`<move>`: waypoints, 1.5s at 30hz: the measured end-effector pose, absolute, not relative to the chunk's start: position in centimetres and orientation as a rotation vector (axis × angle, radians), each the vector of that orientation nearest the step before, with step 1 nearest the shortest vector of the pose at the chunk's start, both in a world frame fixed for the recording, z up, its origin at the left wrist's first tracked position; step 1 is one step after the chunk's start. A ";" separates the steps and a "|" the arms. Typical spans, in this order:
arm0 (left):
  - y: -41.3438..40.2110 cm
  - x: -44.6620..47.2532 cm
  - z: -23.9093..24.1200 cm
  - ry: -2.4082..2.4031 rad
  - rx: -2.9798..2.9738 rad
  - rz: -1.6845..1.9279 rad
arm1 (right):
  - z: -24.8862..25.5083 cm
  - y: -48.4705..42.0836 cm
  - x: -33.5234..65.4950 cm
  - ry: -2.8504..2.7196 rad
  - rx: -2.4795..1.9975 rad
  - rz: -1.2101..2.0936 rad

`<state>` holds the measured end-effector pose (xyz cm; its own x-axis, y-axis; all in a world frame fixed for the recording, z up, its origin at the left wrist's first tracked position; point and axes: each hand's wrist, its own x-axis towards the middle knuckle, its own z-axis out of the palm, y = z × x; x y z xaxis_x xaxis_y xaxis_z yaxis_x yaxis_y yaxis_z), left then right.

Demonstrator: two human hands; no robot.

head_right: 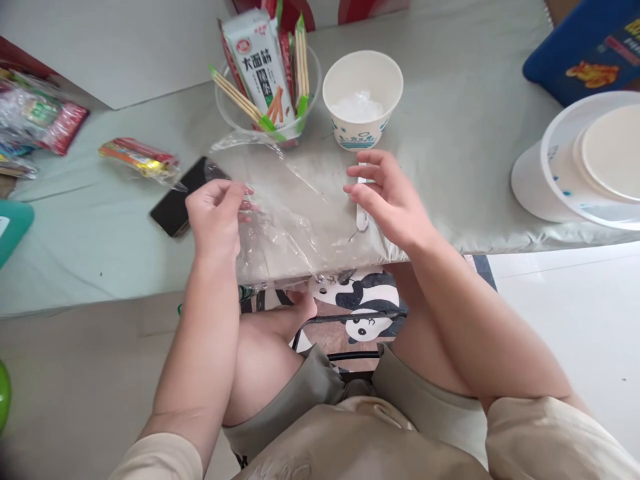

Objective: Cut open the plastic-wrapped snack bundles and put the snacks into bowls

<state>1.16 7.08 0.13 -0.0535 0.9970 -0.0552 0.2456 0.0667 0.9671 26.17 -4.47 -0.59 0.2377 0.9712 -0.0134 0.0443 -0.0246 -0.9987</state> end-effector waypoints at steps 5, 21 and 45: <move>7.5 0.8 0.7 1.553 1.026 1.193 | -0.5 -5.0 26.0 -0.934 -1.384 1.161; 7.0 -0.3 0.4 1.490 1.252 1.061 | -0.1 -0.5 27.3 -0.786 -1.666 0.502; 7.1 -1.3 -0.7 1.487 1.253 0.995 | -2.1 -0.8 29.5 -0.546 -1.506 0.965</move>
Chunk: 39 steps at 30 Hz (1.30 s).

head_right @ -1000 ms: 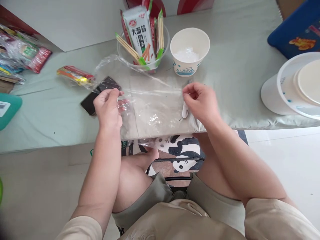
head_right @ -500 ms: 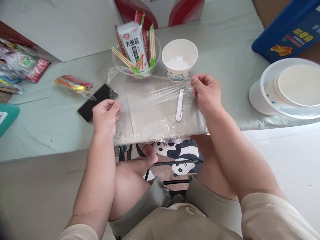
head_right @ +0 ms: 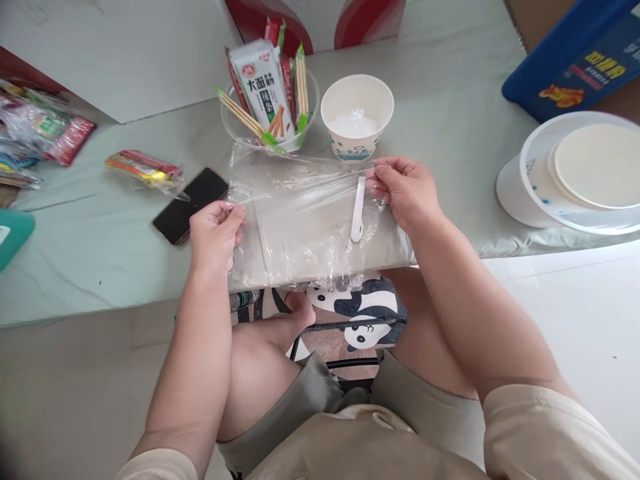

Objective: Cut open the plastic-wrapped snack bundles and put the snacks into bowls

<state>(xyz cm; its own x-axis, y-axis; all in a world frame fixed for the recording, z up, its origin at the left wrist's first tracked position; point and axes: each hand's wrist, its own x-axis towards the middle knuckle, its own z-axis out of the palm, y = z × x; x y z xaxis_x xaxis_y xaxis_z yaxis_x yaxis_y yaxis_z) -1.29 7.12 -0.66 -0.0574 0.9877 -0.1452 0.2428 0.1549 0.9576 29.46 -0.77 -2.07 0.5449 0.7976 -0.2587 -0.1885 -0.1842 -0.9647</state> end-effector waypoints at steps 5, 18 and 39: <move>7.0 -1.8 -0.7 1.511 1.262 0.957 | -2.6 -0.6 29.6 -0.505 -1.483 0.876; 7.4 -2.6 -1.6 1.508 1.406 0.958 | -1.3 -1.3 29.1 -0.640 -1.414 1.079; 8.0 -3.0 -0.5 1.168 1.313 0.865 | -1.4 -2.6 28.6 -1.038 -1.037 0.598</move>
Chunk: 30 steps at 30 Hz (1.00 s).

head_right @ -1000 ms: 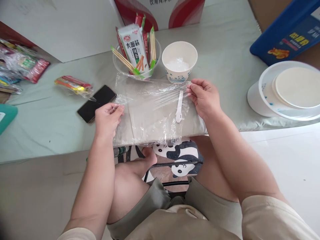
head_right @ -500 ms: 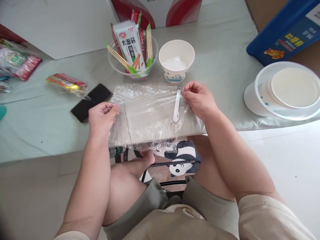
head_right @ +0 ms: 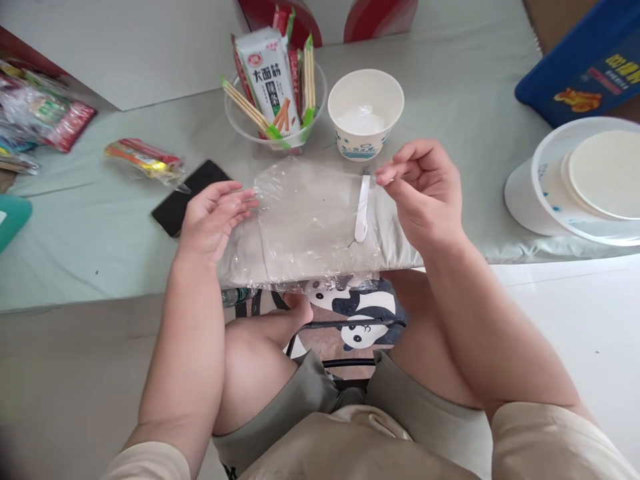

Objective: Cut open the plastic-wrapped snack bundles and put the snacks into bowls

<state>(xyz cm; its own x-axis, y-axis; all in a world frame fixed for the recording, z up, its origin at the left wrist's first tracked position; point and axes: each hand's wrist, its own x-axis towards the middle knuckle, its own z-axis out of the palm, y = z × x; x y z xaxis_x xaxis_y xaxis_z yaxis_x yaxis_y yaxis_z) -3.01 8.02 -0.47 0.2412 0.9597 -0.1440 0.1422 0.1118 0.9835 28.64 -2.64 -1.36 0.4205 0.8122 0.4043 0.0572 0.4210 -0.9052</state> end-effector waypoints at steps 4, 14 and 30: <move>8.5 -2.4 -1.0 1.136 1.265 0.846 | -0.5 -4.3 27.7 -1.157 -0.979 0.574; 10.0 -0.3 -2.4 1.127 1.321 0.948 | 0.1 -7.0 26.9 -1.371 -1.048 0.604; 11.8 -4.0 -1.6 0.960 1.256 1.280 | -1.0 -4.9 25.6 -0.850 -1.456 0.815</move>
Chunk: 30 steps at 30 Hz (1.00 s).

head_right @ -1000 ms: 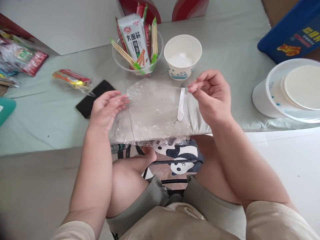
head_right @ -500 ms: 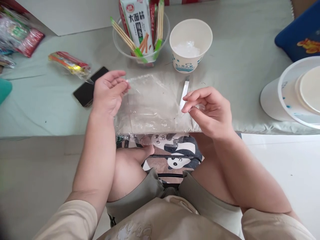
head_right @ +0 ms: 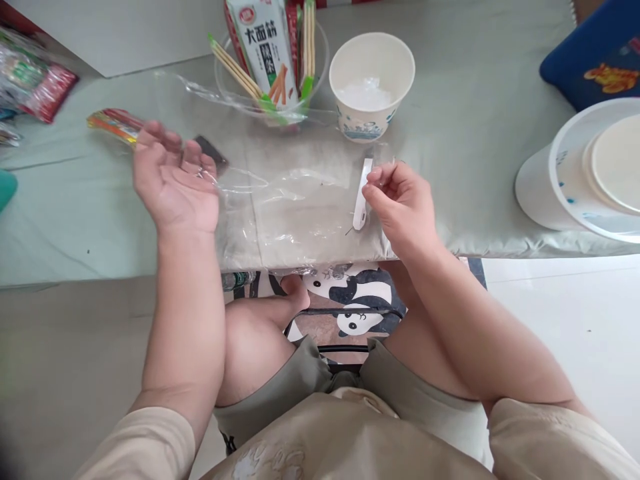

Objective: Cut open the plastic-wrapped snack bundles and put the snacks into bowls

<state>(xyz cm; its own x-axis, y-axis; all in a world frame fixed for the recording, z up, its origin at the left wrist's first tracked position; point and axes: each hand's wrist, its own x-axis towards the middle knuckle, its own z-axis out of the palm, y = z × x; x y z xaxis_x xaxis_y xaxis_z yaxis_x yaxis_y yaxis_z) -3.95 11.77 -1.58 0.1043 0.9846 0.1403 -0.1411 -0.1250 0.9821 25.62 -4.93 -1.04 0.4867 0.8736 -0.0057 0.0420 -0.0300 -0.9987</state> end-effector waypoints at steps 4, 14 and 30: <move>11.3 -4.6 -0.9 0.956 1.135 1.036 | 0.1 -4.8 24.6 -0.833 -1.462 0.746; 9.7 -2.8 0.6 0.975 1.201 1.145 | -3.0 -2.4 27.2 -0.991 -1.506 0.401; 6.7 -3.5 1.1 0.757 1.400 1.356 | -2.1 -4.9 27.1 -1.369 -1.368 0.171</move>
